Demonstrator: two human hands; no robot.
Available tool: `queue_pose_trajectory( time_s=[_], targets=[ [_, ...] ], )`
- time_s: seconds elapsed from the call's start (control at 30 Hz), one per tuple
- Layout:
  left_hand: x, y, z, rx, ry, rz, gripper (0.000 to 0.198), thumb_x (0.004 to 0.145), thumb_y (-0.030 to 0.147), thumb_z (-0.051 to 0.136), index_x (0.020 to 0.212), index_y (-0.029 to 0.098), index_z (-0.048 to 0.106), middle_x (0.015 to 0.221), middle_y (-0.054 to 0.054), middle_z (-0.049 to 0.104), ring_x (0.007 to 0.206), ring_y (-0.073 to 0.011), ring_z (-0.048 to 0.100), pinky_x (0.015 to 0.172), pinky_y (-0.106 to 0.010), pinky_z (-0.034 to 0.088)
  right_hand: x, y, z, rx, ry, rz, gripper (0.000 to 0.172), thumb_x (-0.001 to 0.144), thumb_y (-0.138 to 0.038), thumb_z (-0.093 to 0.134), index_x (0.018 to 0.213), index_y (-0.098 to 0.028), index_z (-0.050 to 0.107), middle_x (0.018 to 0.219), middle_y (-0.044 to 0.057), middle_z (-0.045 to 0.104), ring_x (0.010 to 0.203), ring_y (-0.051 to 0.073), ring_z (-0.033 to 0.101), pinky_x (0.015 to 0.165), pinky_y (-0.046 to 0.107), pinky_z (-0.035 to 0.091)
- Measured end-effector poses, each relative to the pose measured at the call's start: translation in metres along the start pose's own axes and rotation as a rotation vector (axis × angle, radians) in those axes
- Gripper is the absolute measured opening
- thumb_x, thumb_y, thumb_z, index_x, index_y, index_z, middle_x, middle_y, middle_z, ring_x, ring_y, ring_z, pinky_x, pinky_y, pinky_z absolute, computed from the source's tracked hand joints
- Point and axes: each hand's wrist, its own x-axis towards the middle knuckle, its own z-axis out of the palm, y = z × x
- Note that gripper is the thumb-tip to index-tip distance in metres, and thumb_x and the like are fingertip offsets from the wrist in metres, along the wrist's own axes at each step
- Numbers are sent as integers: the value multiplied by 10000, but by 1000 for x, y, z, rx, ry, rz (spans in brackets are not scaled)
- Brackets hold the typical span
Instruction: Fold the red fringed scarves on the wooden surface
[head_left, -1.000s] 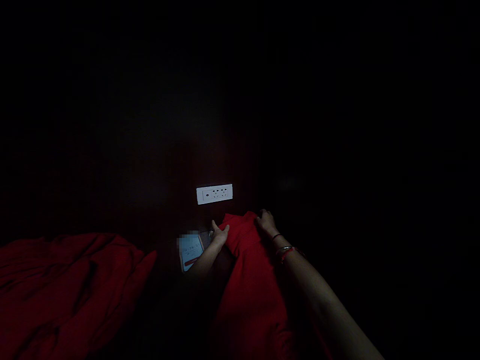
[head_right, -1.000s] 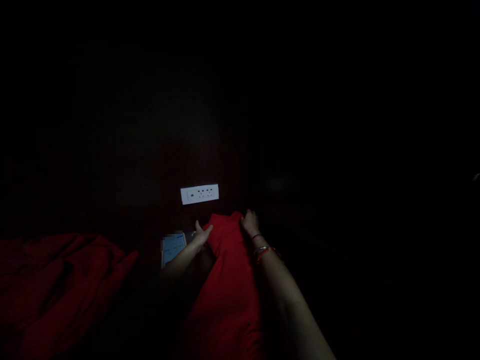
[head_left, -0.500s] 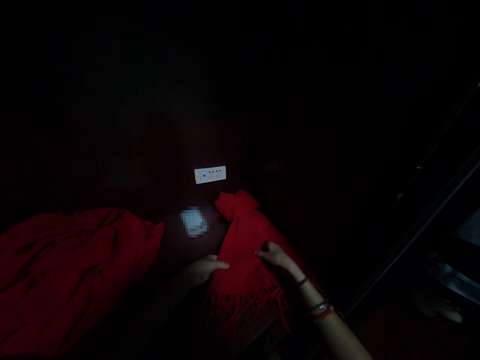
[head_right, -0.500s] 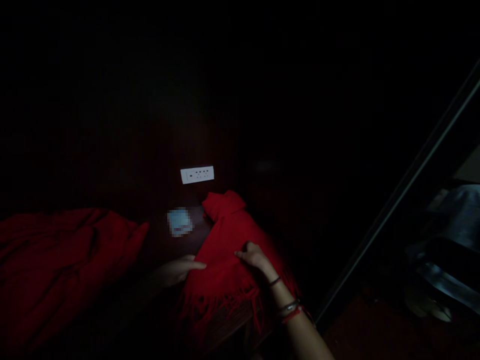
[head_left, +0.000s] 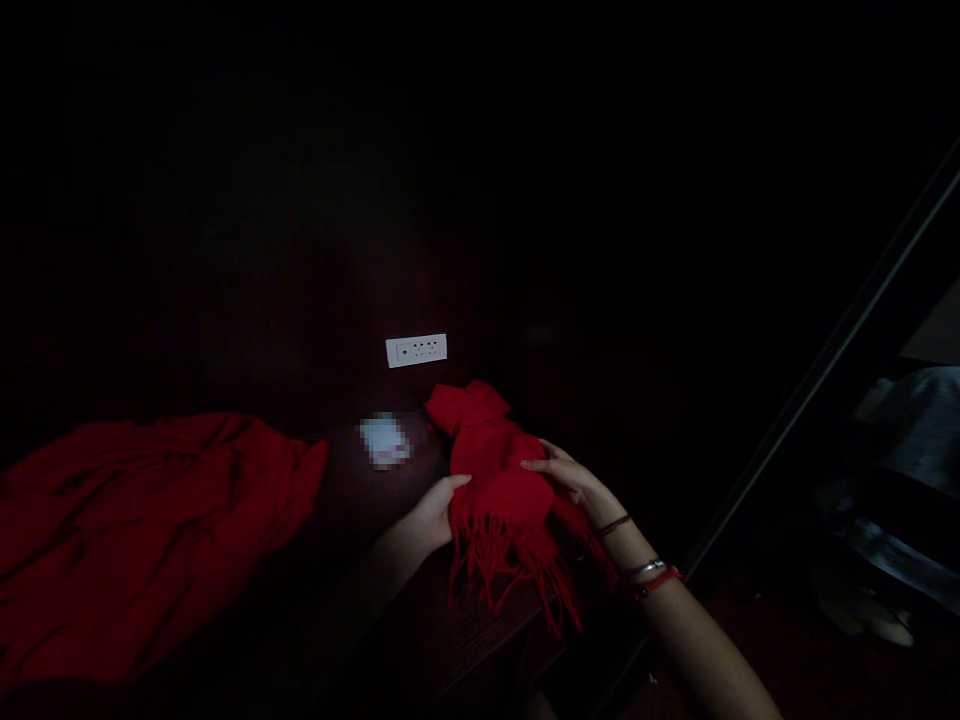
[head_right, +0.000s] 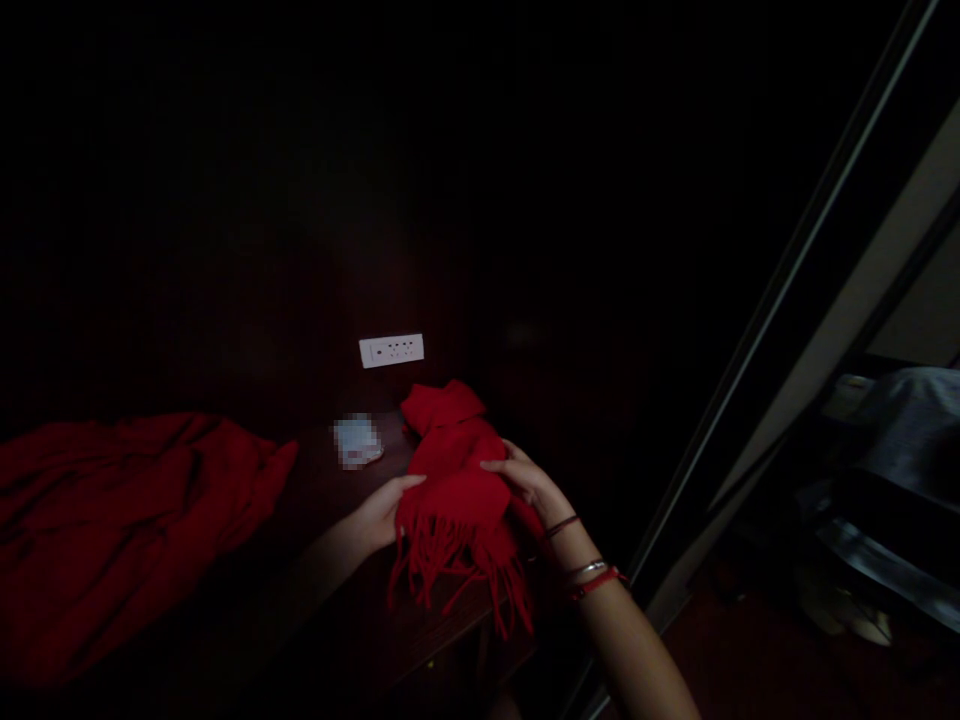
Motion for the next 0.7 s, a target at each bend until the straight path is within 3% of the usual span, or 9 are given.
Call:
queue_pose_trajectory(
  time_s=[0.1,0.2,0.27,0.37,0.47,0.6,0.7],
  targets=[
    [5,1,29,-214,1,-41,294,794,228,314,1015,156,495,1052,-101,632,1124,-188,508,930,-298,433,4,-30,-29,-434,190,-110,700,629,-133,620,1289,-126,386,1282,125,469,1115,214,488,922,295,399],
    [10,-11,60,-408,14,-107,338,793,251,336,1105,188,450,1188,-80,563,1190,-178,443,934,-302,433,8,-44,-52,-853,187,-173,508,646,-96,593,1150,-145,554,1151,98,580,1064,226,522,901,290,393],
    [14,-28,77,-414,-1,-164,332,798,255,317,1099,203,447,1208,-91,546,1200,-173,432,919,-311,441,9,-37,-58,-1022,153,-161,374,689,-73,533,1040,-162,626,1058,86,628,992,215,564,842,270,412],
    [19,-62,94,-382,-2,-286,289,781,197,305,1035,245,436,1190,-117,549,1150,-183,484,884,-349,443,7,-8,-58,-1132,131,17,318,721,-36,469,949,-148,659,953,98,659,877,199,607,725,242,433],
    [23,-85,97,-350,10,-372,233,742,156,352,928,283,412,1206,-97,531,1089,-173,532,844,-339,443,4,20,-54,-1147,138,125,361,734,2,424,985,-140,641,921,101,664,825,171,620,658,207,431],
    [28,-82,94,-338,-37,-391,202,694,131,381,840,267,409,1195,-107,535,1051,-157,556,839,-299,435,3,23,-52,-1160,196,126,406,776,-1,365,1096,-133,577,979,136,645,861,179,617,654,205,431],
    [30,-73,97,-340,-71,-317,248,682,135,374,872,294,394,1219,-37,530,1036,-111,560,847,-255,427,2,13,-50,-1230,263,119,434,812,-12,301,1175,-116,515,1046,177,611,928,227,603,693,264,444]
  ],
)
